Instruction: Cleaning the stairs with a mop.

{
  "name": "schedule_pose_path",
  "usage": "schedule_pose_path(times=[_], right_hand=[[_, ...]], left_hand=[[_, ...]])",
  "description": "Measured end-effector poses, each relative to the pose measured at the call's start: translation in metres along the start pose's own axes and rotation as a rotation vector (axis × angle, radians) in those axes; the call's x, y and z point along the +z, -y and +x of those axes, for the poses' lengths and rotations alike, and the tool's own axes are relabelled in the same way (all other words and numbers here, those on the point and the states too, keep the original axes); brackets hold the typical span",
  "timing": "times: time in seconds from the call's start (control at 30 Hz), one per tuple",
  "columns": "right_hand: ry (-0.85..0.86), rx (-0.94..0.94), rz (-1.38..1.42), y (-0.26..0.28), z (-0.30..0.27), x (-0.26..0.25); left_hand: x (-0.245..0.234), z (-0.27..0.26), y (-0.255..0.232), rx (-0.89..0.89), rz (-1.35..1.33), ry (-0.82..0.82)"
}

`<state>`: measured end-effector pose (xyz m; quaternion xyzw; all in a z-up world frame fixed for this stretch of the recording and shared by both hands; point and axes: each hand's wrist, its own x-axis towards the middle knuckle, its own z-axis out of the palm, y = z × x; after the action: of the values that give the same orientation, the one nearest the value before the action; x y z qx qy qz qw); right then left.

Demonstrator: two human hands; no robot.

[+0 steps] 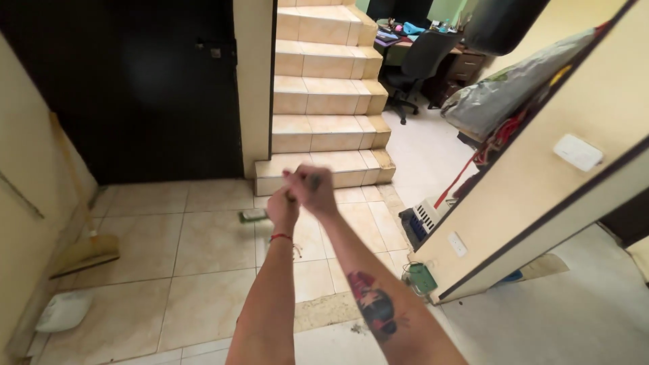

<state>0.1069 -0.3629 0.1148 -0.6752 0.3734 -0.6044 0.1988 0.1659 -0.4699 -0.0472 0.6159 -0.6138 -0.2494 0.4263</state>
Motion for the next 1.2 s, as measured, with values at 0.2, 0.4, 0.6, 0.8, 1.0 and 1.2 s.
schedule_pose_path(times=[0.2, 0.4, 0.6, 0.8, 1.0, 1.2], right_hand=[[-0.021, -0.043, 0.066, -0.137, -0.076, 0.031], [0.025, 0.199, -0.063, -0.155, -0.141, 0.012], [0.094, 0.252, -0.036, -0.096, -0.165, -0.061], [0.240, 0.335, -0.280, 0.062, -0.190, -0.149], [0.359, 0.233, -0.333, 0.133, -0.197, -0.253], [0.361, 0.336, -0.100, 0.252, -0.192, -0.317]], left_hand=[[0.031, 0.009, 0.092, -0.022, 0.119, 0.319], [-0.006, -0.069, 0.049, -0.003, 0.293, 0.539], [0.014, -0.137, 0.025, 0.079, 0.157, 0.506], [0.021, -0.234, -0.039, 0.058, 0.165, 0.445], [0.034, -0.323, -0.128, 0.373, -0.027, 0.273], [0.008, -0.414, -0.250, 0.274, -0.152, 0.144]])
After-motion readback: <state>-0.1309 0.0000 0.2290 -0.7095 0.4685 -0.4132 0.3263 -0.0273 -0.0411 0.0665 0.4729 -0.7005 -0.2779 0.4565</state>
